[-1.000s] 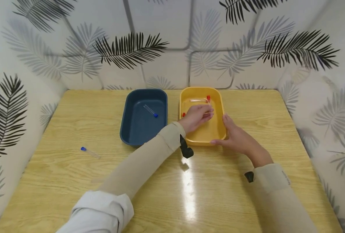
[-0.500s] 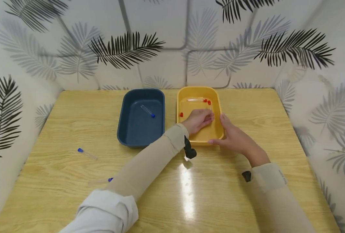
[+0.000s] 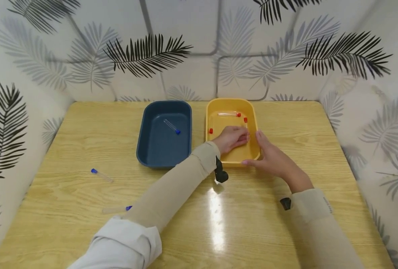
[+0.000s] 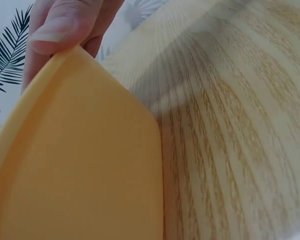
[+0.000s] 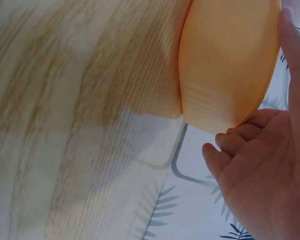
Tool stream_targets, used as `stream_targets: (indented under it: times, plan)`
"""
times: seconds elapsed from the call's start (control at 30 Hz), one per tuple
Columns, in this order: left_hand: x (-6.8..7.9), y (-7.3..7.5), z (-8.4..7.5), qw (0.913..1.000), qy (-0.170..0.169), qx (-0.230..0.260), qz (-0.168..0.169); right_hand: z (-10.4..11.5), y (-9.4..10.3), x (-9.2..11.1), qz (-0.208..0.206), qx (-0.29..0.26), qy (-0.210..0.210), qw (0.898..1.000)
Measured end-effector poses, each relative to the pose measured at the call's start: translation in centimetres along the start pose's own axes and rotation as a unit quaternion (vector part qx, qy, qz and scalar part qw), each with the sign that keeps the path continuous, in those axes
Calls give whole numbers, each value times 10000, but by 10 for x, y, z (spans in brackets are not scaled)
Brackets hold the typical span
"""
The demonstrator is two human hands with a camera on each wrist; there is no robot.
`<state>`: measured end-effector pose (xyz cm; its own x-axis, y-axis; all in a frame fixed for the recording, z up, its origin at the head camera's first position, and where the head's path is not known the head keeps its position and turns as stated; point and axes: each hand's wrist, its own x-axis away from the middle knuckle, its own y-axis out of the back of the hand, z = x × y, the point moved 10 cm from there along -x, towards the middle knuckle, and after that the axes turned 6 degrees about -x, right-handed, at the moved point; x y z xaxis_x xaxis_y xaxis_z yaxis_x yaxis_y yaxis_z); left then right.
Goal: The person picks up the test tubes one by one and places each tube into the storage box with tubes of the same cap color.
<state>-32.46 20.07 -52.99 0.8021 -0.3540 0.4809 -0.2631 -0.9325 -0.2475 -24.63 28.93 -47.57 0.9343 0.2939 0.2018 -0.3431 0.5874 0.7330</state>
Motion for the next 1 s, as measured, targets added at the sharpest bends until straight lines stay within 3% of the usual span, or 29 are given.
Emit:
stream_targets:
  times: [0.27, 0.5, 1.0]
  plan:
    - [2, 0, 0, 9996, -64, -292, 14, -1, -1, 1, 3, 2, 37, 10000]
    - [2, 2, 0, 9994, 118, -333, -2, -2, -2, -1, 25, 58, -26, 10000]
    - [1, 4, 2, 9986, 84, -509, -122, -1, -1, 0, 36, 5, -44, 10000]
